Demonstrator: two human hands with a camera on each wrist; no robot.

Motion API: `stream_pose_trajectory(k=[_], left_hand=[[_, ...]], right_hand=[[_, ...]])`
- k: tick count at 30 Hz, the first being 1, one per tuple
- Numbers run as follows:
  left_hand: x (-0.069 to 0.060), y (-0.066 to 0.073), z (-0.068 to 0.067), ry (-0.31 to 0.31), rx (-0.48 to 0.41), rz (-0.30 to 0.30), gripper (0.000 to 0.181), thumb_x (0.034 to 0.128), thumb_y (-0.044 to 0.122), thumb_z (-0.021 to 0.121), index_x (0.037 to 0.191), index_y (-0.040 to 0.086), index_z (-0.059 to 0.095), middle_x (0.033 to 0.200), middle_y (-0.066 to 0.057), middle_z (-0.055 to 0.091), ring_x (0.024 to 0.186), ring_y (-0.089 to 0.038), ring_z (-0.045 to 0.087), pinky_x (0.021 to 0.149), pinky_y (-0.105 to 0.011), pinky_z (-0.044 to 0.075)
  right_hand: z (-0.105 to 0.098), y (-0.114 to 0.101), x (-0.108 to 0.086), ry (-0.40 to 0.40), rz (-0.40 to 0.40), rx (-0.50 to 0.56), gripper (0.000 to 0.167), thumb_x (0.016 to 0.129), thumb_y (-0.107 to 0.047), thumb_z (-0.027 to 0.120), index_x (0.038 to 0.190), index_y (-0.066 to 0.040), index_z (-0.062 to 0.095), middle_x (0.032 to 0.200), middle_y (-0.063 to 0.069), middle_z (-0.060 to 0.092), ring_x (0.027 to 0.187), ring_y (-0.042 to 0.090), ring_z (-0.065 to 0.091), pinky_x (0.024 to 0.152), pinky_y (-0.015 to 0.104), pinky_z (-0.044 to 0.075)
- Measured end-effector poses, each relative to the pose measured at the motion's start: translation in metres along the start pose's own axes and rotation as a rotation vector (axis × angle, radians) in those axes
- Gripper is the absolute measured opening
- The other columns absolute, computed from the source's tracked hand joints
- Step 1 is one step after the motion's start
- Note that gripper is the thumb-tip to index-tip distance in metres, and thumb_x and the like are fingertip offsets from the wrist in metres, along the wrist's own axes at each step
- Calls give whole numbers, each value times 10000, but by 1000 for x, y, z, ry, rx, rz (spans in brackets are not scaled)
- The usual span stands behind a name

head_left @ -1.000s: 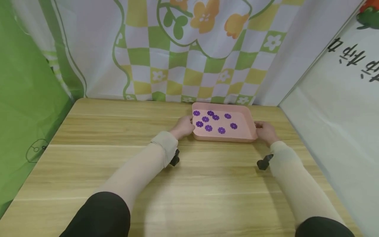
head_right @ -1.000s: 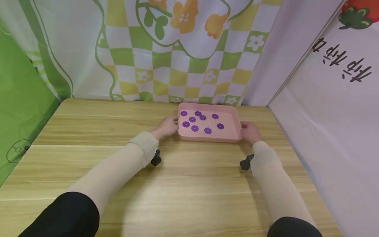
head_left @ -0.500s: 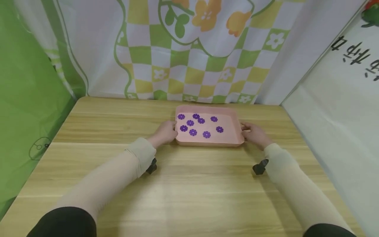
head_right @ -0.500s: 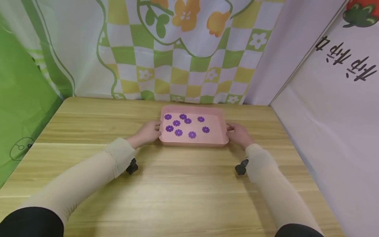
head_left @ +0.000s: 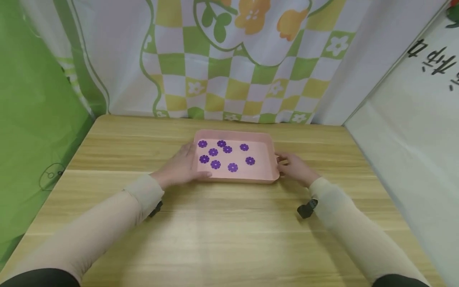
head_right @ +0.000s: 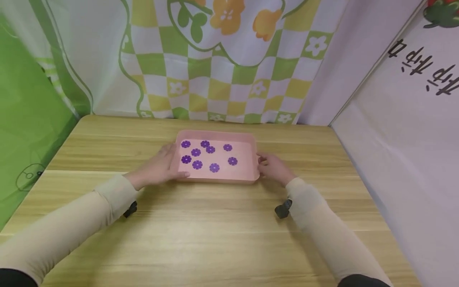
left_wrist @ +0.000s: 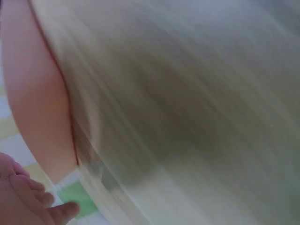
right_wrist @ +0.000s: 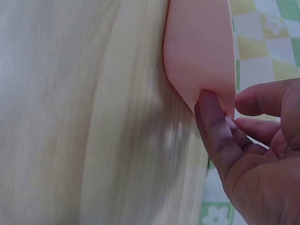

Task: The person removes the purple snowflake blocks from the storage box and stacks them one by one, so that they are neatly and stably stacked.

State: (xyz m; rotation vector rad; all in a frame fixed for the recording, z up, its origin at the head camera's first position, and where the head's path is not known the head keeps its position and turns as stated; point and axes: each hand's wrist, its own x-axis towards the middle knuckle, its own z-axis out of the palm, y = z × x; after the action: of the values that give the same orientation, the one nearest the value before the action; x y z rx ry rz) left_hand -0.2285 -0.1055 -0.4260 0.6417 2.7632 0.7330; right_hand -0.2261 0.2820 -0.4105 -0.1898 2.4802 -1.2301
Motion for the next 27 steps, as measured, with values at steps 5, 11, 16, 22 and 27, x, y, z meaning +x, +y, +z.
stream_pose_trajectory(k=[5, 11, 16, 22, 27], left_hand=[[-5, -12, -3, -36, 143, -55, 1467, 728, 817, 721, 1619, -41, -66, 1693, -254, -84, 1559, -411, -64, 1234, -607, 58], [-11, -20, -6, -85, 187, -46, 1489, 705, 826, 730, 1614, -49, -61, 1690, -245, -106, 1559, -395, -84, 1239, -593, 42], [-15, -23, -7, -110, 201, -47, 1505, 683, 847, 724, 1617, -44, -50, 1692, -232, -98, 1560, -390, -80, 1230, -609, 23], [-18, -26, -9, -113, 217, -19, 1523, 661, 854, 732, 1615, -58, -29, 1694, -236, -76, 1561, -400, -60, 1229, -613, 16], [-21, -30, -11, -122, 195, -13, 1537, 648, 835, 760, 1614, -61, -31, 1696, -239, -69, 1562, -396, -66, 1226, -620, 3]], right_hand=[[9, -6, -1, -5, -28, -31, 583, 1008, 41, 484, 1550, 141, 293, 1361, 370, 510, 1244, 475, 563, 905, 403, 598], [15, -7, 0, -13, -28, -63, 589, 989, 52, 481, 1547, 136, 310, 1324, 362, 539, 1083, 387, 646, 841, 372, 611], [17, -7, -4, -26, -21, -39, 601, 988, 54, 473, 1558, 125, 296, 1331, 362, 528, 1075, 381, 650, 841, 361, 606], [21, -8, -9, -29, -20, 13, 607, 969, 67, 492, 1541, 144, 304, 1310, 354, 526, 1064, 386, 648, 835, 371, 616], [23, -13, -12, -33, -14, 42, 596, 955, 74, 508, 1516, 150, 319, 1294, 350, 532, 1079, 405, 642, 842, 395, 620]])
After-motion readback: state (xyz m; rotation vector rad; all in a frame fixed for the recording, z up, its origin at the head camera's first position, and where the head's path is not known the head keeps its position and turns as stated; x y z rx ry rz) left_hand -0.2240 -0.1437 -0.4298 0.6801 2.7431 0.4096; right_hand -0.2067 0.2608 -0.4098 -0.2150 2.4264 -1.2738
